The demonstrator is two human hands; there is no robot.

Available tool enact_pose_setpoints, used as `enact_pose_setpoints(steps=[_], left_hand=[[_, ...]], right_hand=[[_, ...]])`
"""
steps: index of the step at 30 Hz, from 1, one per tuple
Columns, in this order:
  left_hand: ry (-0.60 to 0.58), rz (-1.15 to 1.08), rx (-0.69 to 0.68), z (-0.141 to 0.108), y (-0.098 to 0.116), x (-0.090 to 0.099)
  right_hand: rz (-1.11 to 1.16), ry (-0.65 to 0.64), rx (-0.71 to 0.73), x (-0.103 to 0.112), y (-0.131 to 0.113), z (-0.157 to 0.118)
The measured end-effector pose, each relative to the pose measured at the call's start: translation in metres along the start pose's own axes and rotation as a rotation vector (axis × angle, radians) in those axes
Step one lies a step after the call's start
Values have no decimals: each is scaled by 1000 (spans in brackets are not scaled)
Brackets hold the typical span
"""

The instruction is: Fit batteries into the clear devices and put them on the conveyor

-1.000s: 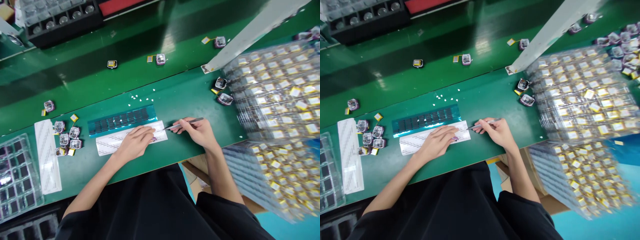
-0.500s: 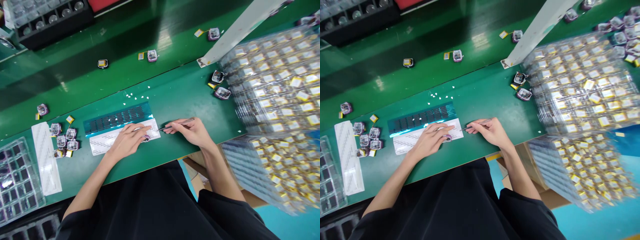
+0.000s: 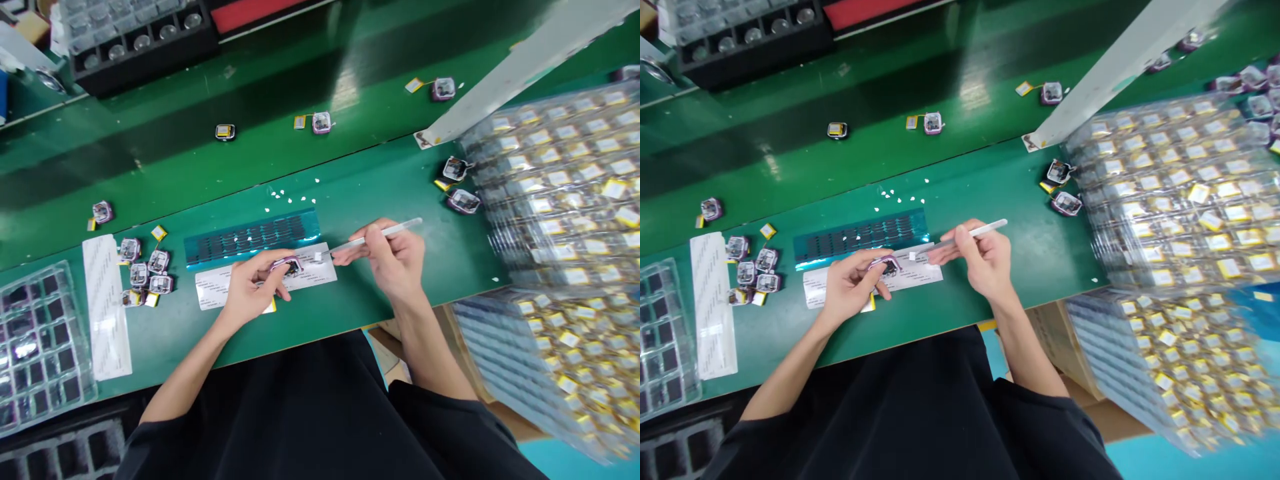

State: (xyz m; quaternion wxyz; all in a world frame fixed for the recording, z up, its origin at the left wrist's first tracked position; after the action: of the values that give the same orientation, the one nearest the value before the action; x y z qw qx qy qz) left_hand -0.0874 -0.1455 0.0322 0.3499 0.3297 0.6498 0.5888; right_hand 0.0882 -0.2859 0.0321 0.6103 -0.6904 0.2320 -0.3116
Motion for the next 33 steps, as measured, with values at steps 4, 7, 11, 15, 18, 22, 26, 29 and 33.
enact_pose_setpoints(steps=[4, 7, 11, 15, 18, 22, 26, 29, 33], left_hand=[[-84, -230, 191, -3, 0, 0], [-170, -311, 201, -4, 3, -1], [-181, -326, 131, -6, 4, -2], [-119, -288, 98, -9, 1, -4], [-91, -274, 68, -10, 1, -5], [-72, -243, 69, -11, 0, -5], [-80, -255, 79, -11, 1, -6], [-77, -260, 81, -11, 1, -6], [-66, -248, 69, -11, 0, -4]], right_hand=[[4, -97, -16, -32, -16, -5], [0, -164, 40, -46, -24, -9], [-54, -163, 75, -49, -29, -11], [-88, -94, 82, -46, -31, -12], [-87, -93, 113, -49, -33, -13], [-129, -92, 84, -51, -28, -13], [-119, -99, 58, -51, -25, -13], [-105, -110, 78, -51, -26, -12], [-105, -112, 72, -51, -25, -11]])
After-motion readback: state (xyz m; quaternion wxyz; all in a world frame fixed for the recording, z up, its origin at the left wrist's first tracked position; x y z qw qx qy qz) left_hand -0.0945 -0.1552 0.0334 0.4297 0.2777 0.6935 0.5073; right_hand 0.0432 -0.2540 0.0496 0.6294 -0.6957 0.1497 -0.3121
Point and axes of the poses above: each hand's wrist, its own z-axis towards the middle knuckle, its own x-axis out of the back of the hand, y = z × x, the point moved 5 cm from there along z, towards the middle knuckle, and after that the axes turned 13 degrees about -z, right-handed, at the moved point
